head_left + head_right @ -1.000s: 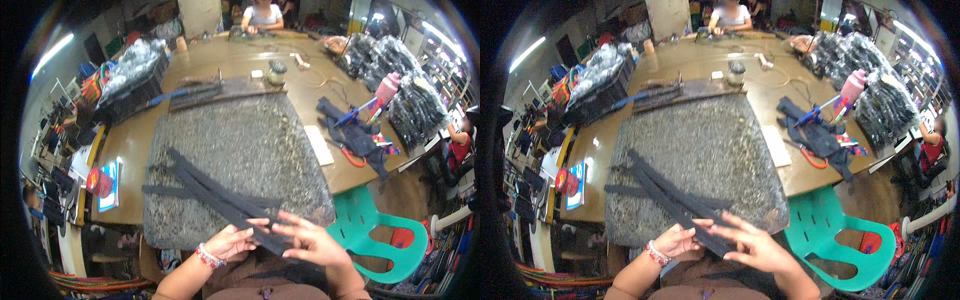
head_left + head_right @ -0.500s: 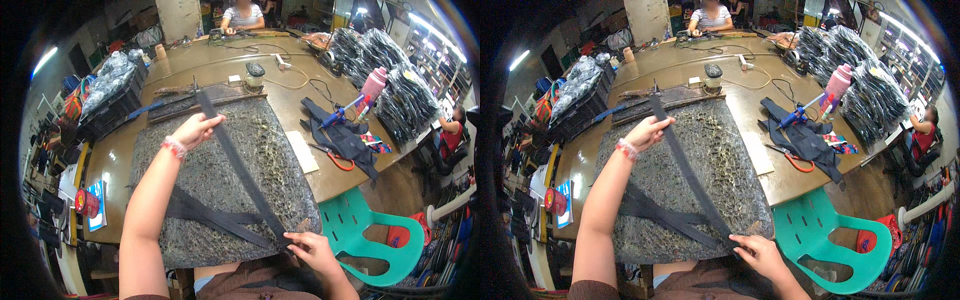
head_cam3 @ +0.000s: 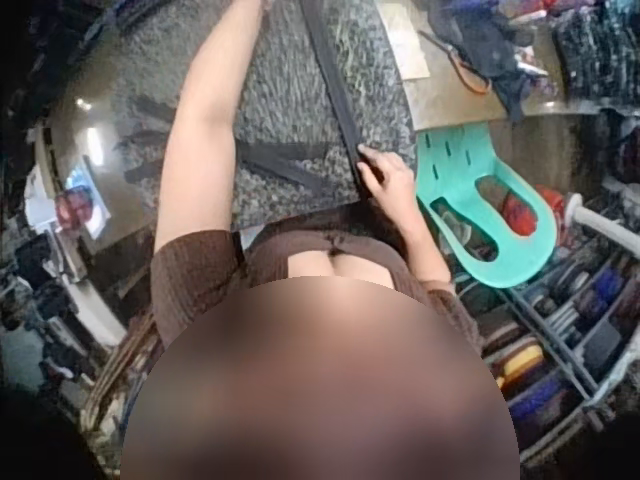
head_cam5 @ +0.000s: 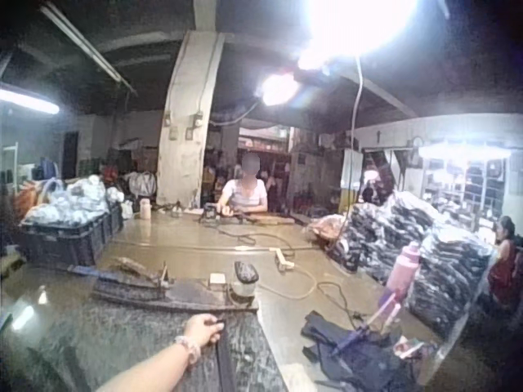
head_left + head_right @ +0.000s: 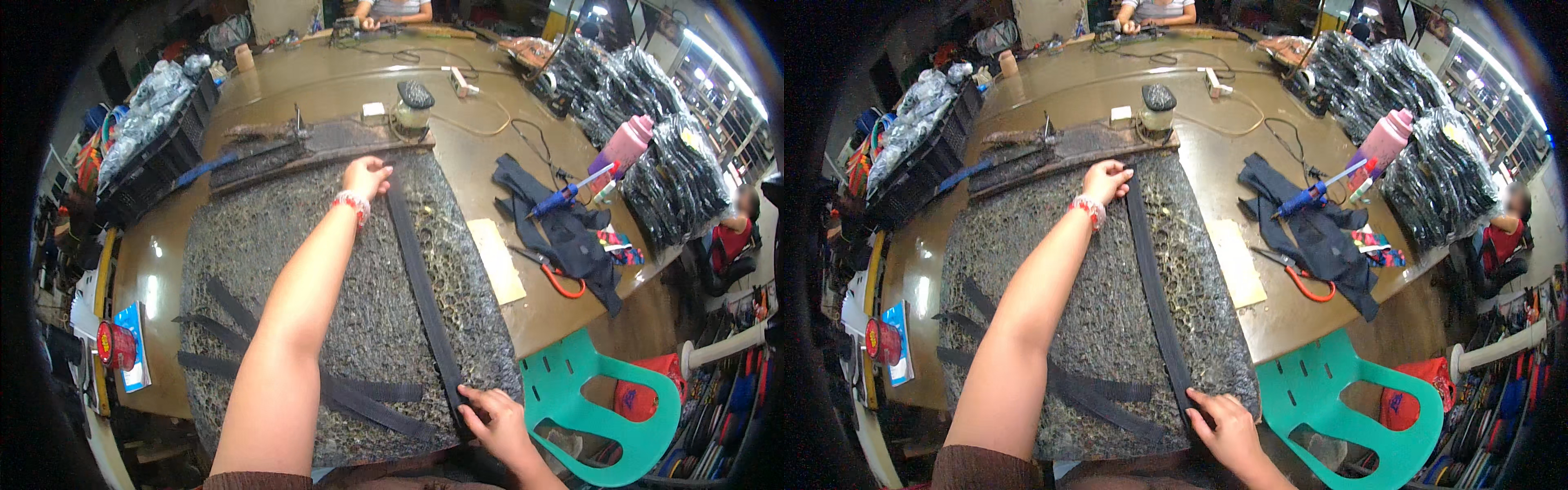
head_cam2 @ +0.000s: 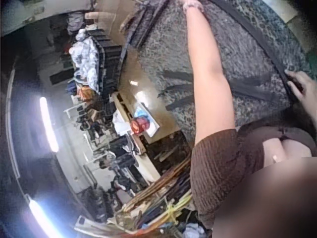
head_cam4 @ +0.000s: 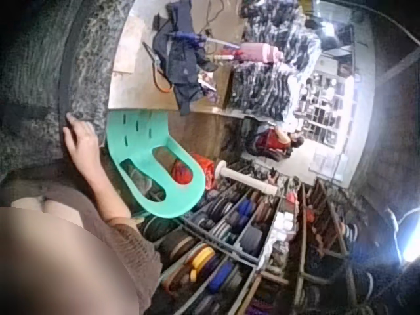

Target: The person cuts multiple black fabric straps into shorter pieces using red-handled scissors on a workbench. After cutting, the person arranges the strap pieces on a textured mat and applies a yellow substance from a can onto the straps using a small brush.

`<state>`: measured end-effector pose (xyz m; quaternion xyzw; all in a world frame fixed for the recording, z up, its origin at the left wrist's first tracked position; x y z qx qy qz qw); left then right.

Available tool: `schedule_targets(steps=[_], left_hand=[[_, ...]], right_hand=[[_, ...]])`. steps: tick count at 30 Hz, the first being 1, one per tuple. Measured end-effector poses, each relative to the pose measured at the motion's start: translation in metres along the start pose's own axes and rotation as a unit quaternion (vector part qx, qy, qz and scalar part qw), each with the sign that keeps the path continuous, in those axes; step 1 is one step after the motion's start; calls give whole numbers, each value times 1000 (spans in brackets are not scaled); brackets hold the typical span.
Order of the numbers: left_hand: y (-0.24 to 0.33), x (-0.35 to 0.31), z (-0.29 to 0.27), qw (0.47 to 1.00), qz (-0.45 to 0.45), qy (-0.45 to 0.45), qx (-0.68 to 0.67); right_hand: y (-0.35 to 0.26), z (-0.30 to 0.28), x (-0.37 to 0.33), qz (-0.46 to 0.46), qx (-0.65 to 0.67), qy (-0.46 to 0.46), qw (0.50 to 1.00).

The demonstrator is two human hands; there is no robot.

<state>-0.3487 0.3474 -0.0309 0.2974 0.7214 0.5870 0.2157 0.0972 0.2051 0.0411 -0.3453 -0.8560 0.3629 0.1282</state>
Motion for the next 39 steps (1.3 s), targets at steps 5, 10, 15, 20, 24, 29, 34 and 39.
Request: schedule_targets(steps=[5,10,15,20,24,29,34,39], left_hand=[[31,-27,-16,997,47,56,9],[78,-179,-22,971,51,-202,-114],[78,-415,-27,841,-116,-518,-104],[44,-517,-17,775,-304,-523,-181],[50,-465,-35,775,-281,-353,-443],[43,-307,-113,925,-195,-174,-274],[65,-159,-115,982,-41,-144,-116],[54,-72,-72,993,-5,-73,-94]], right_hand=[[-21,-8,-4,-13,-105,57,993],[-51,22,-13,-122,-46,-37,991],[-61,45,-18,-115,-70,-30,990],[-68,50,-20,-82,-21,-111,990],[-71,28,-41,-25,181,-168,969],[-56,-22,-65,-49,190,-46,979],[-35,-13,-66,-55,71,3,996],[-28,4,-39,-43,64,35,996]])
Point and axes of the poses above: each hand's wrist, its own x-axis towards the middle knuckle, its own z-axis out of the palm, y = z × x, the point moved 9 cm from there along x, towards the middle knuckle, and after that the axes turned 4 degrees about z, right-handed, at the moved point
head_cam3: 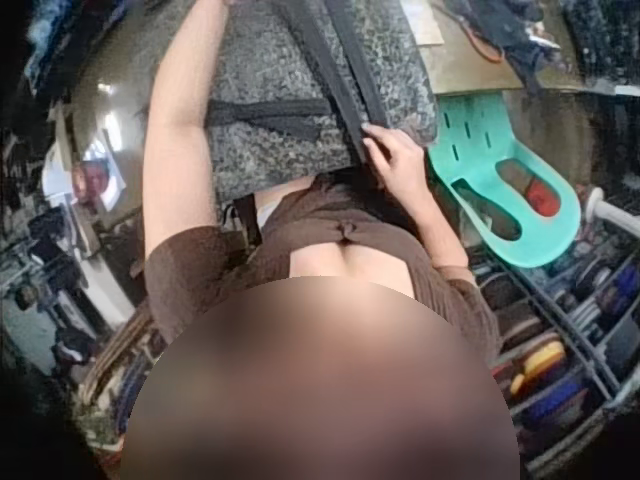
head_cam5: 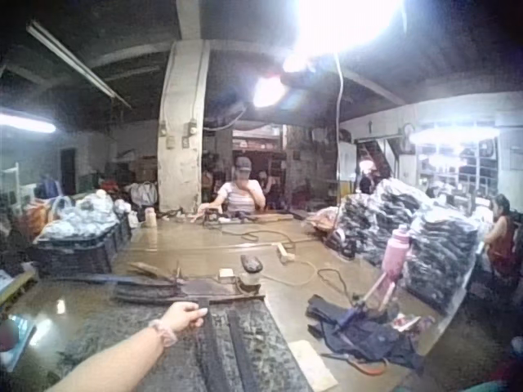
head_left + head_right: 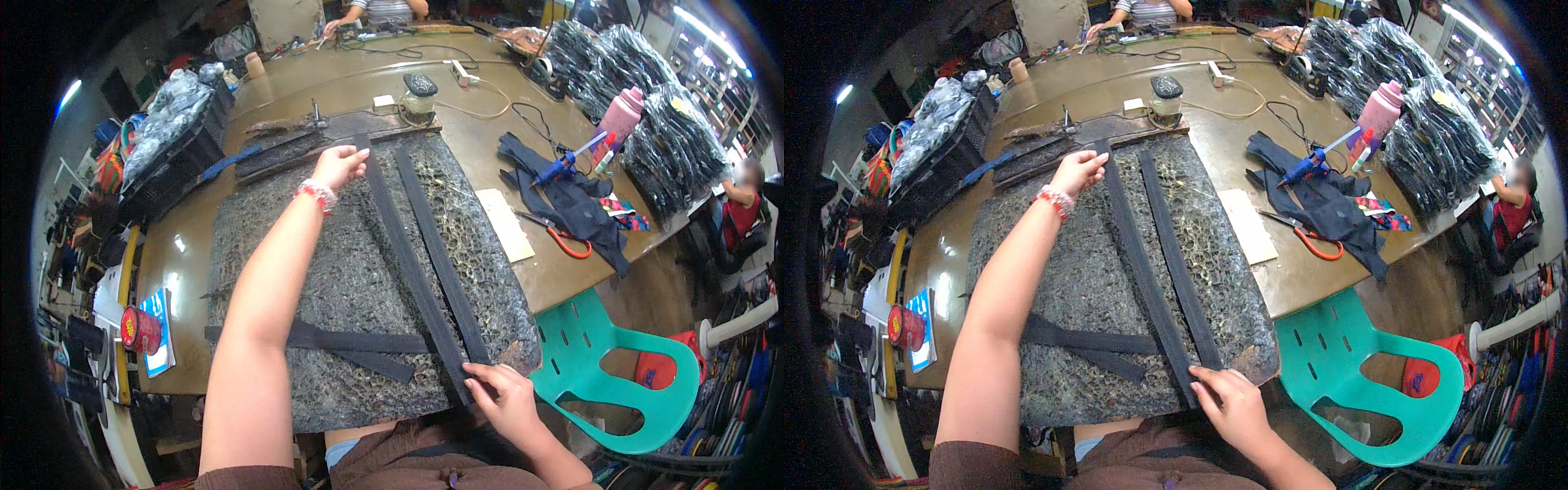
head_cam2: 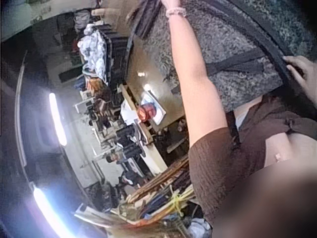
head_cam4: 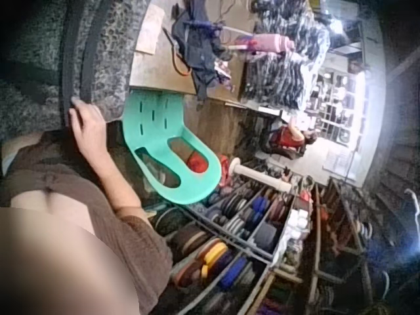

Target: The person cuts multiple black fabric straps into shorter pieces using red-handled scissors on a workbench. After cutting, the person arranges the strap pieces on a textured mat and applies a yellow substance from a can onto the straps using a small brush.

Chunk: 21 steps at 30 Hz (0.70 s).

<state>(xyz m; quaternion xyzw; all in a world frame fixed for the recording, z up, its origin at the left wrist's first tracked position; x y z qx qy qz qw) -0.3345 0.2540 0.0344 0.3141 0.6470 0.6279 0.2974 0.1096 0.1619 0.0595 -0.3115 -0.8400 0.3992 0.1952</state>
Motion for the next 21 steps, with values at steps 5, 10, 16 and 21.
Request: schedule_targets(steps=[5,10,16,21], left_hand=[[-20,49,32,998,37,45,-13],[-4,83,66,965,158,51,203],[-30,87,79,931,110,35,346],[-31,87,79,931,154,67,323]], right_hand=[[10,-17,17,13,-20,43,999],[27,-28,26,14,-58,68,996],[43,-28,32,28,-66,85,994],[50,-33,30,66,-38,91,993]])
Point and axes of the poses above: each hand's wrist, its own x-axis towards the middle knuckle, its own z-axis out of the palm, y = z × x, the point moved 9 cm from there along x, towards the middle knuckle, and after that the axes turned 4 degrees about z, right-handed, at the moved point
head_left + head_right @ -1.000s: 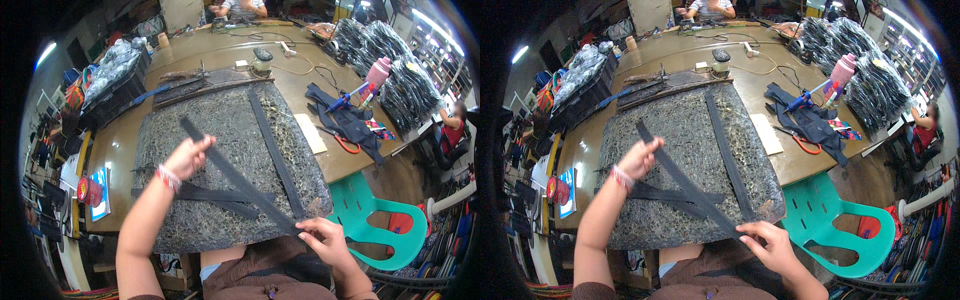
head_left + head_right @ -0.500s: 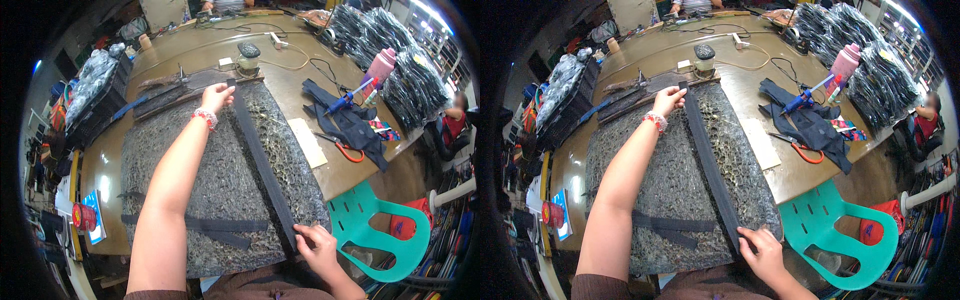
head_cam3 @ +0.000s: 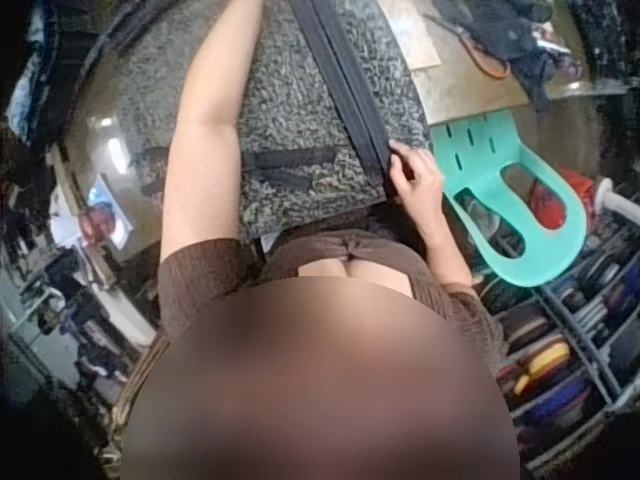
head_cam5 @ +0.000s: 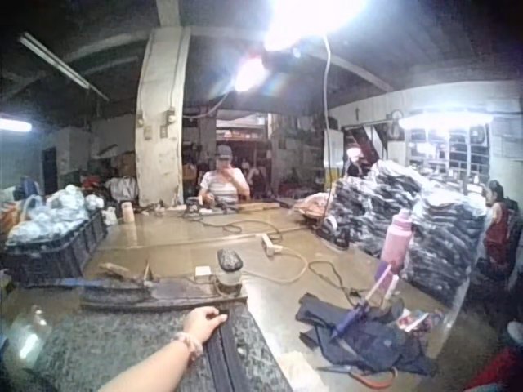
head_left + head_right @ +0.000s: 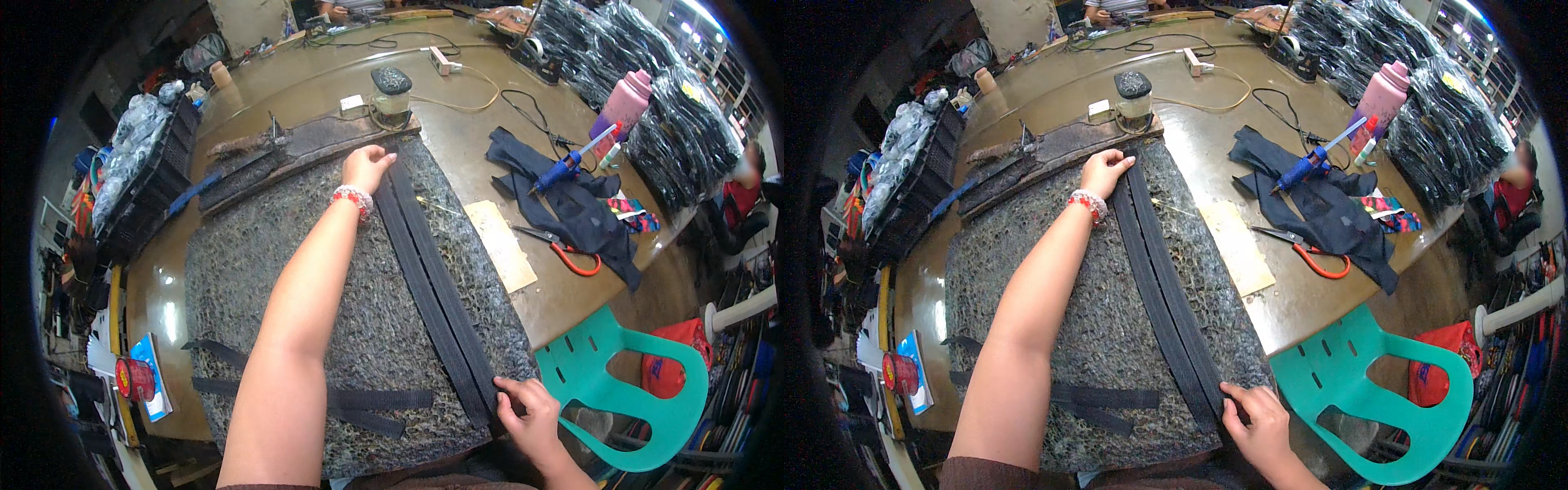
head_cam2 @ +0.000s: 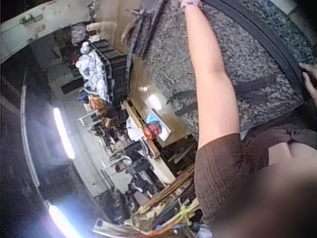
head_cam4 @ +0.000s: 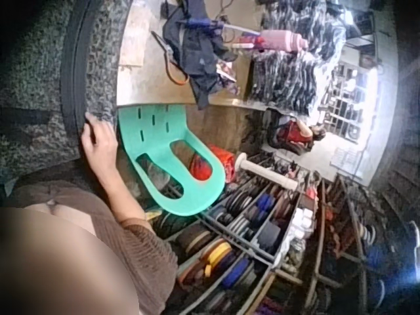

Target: The person cuts multiple black fabric straps into shorter pieces using red-handled scissors on a workbench. After cutting, the person arranges the strap pieces on a textured mat and applies a yellow substance from a can onto the straps using a small brush.

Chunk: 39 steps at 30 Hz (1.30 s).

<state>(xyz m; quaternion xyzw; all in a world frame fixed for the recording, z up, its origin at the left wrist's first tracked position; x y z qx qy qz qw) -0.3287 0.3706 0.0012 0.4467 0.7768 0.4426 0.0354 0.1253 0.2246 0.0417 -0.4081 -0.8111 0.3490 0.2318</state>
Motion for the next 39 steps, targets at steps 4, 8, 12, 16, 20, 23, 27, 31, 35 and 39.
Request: schedule_targets(steps=[4,8,12,16,20,23,27,31,35,39], left_hand=[[-7,0,-3,999,-20,36,-22],[-8,-2,-4,998,-14,45,-32],[-3,-5,-6,998,5,57,-14],[0,-5,1,997,-11,-7,79],[-2,-5,0,999,-11,10,49],[0,-3,3,996,35,33,80],[13,-3,-1,981,63,74,167],[58,-37,-46,977,106,180,41],[124,-132,-70,942,134,-59,-303],[163,-335,-88,715,-58,-500,-485]], right_hand=[[-4,-1,0,-21,-9,16,1000],[-7,-3,-2,-38,-24,38,998],[-6,-4,-4,-36,-34,48,998],[-3,-1,-4,-19,-47,22,998],[-6,-2,-3,-40,-41,29,998],[-10,4,-2,-64,-86,24,994],[-21,8,-5,-37,-144,34,988],[-67,22,-10,-183,-106,-3,977],[-91,74,-4,-223,-122,-85,963],[-107,86,4,-247,-144,-84,955]])
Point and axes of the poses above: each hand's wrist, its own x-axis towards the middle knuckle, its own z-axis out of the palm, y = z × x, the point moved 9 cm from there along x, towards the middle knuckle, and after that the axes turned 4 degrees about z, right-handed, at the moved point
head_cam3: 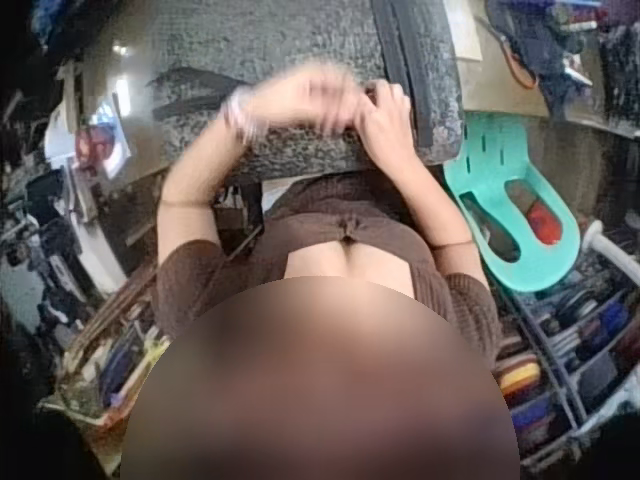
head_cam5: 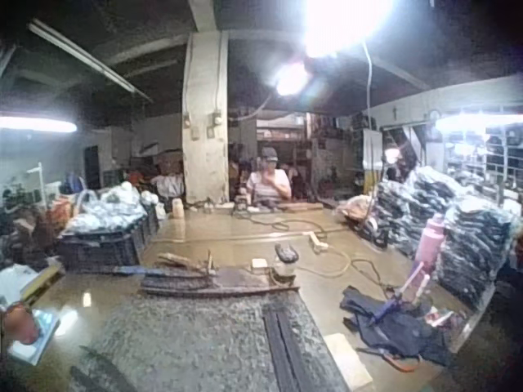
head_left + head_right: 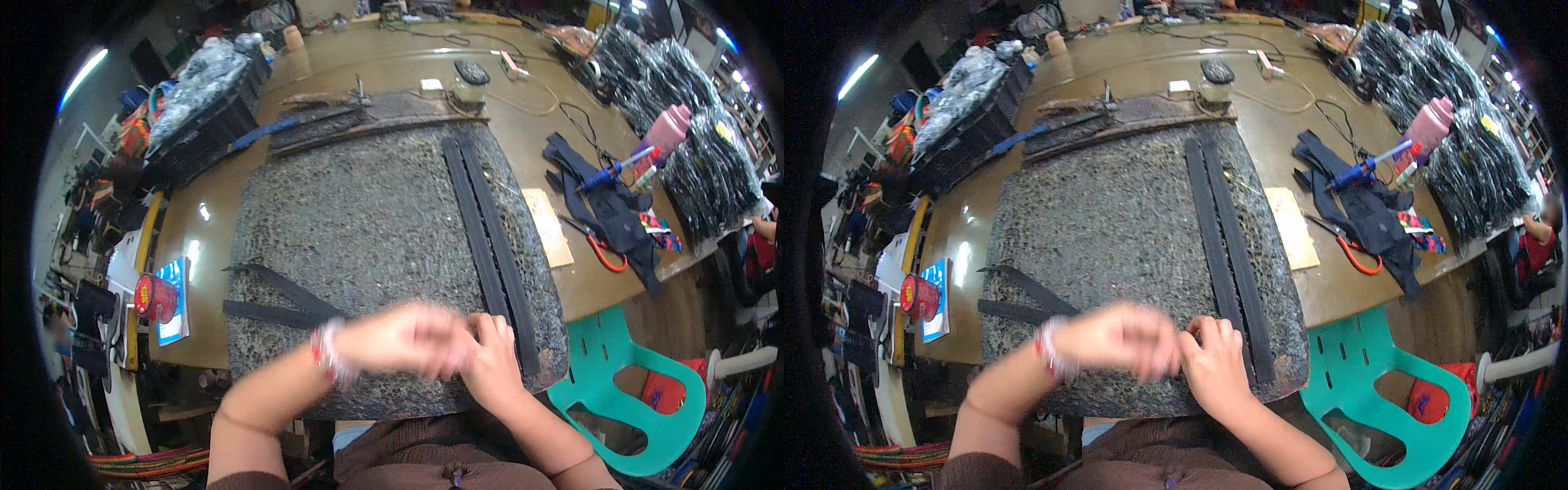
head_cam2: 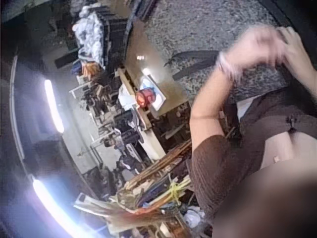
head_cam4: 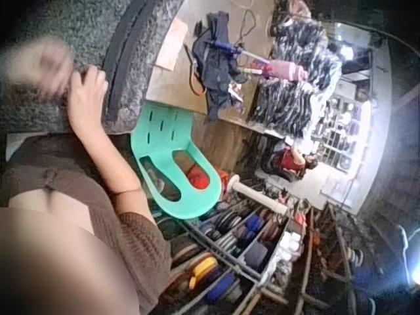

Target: The person cuts multiple black fabric straps into shorter pieces using red-handled scissors on a workbench. After cutting, the person arranges the strap pieces on a textured mat and applies a yellow substance from a can onto the straps using a small brush.

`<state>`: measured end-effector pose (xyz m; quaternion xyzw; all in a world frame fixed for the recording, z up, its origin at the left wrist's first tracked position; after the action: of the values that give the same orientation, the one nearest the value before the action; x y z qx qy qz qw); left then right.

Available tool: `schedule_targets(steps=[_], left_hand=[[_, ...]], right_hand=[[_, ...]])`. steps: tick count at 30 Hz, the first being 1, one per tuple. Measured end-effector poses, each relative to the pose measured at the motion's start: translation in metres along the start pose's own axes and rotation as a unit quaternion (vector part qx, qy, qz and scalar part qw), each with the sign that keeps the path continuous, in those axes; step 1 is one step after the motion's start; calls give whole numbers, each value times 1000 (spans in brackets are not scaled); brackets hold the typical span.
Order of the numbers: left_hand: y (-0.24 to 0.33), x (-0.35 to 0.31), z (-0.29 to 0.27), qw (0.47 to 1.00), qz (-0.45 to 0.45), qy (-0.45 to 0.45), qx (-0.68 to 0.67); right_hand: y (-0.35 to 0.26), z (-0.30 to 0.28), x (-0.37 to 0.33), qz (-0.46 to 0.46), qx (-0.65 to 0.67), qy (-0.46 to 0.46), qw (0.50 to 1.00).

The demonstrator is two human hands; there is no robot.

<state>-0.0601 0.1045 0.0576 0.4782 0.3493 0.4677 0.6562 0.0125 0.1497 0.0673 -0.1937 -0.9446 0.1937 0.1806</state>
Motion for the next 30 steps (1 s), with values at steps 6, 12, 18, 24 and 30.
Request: schedule_targets(steps=[6,12,18,24,30], left_hand=[[-73,-70,58,917,-46,162,-363],[1,-99,-44,830,234,390,-323],[87,-97,40,793,515,320,-64],[107,-67,56,764,360,382,376],[65,-55,-28,823,313,451,145]], right_hand=[[8,-41,-22,94,354,-84,927],[69,-115,-66,159,552,188,796],[46,-61,-79,185,716,42,672],[-17,-47,-60,57,756,0,652],[0,-26,-70,167,632,-31,756]])
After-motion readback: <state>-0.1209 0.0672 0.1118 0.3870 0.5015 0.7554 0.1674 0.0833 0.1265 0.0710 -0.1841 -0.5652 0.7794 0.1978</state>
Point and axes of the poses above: each hand's wrist, its own x-axis towards the middle knuckle, its own z-axis out of the palm, y = z × x, the point moved 9 cm from there along x, towards the middle knuckle, and after that the axes turned 4 degrees about z, right-handed, at the moved point
